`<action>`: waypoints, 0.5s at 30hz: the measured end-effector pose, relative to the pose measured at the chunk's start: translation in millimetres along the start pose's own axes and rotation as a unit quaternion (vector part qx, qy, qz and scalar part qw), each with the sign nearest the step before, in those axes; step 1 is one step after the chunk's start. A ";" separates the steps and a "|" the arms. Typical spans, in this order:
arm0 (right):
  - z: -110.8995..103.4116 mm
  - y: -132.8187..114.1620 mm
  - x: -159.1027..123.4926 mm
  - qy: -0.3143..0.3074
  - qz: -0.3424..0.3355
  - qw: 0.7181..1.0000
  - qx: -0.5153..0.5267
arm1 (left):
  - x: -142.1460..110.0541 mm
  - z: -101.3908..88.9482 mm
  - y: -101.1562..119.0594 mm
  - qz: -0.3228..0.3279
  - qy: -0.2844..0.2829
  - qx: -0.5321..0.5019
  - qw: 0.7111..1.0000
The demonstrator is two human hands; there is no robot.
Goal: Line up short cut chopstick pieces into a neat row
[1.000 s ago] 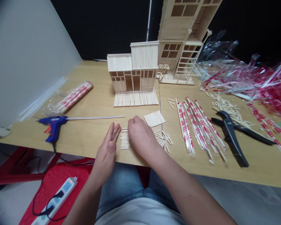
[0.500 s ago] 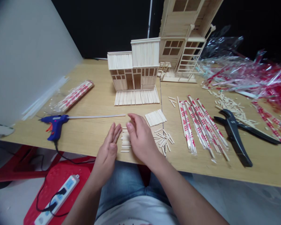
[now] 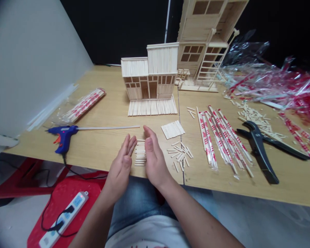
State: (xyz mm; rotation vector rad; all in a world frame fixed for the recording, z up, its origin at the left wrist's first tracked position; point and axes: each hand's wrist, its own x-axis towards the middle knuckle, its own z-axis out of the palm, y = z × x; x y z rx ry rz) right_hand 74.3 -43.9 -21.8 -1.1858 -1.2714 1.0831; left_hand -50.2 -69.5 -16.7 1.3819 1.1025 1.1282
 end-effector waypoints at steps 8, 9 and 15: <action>-13.1 -4.0 -16.0 0.003 0.007 0.999 0.041 | -20.4 -3.3 1.4 0.004 0.007 0.040 0.999; -14.0 -5.0 -20.1 0.000 0.008 0.999 0.045 | -24.4 -3.5 1.9 0.003 0.003 0.042 0.999; -5.4 -11.0 -34.0 -0.018 0.004 0.995 0.096 | -38.0 -1.5 2.4 0.000 -0.016 0.137 0.990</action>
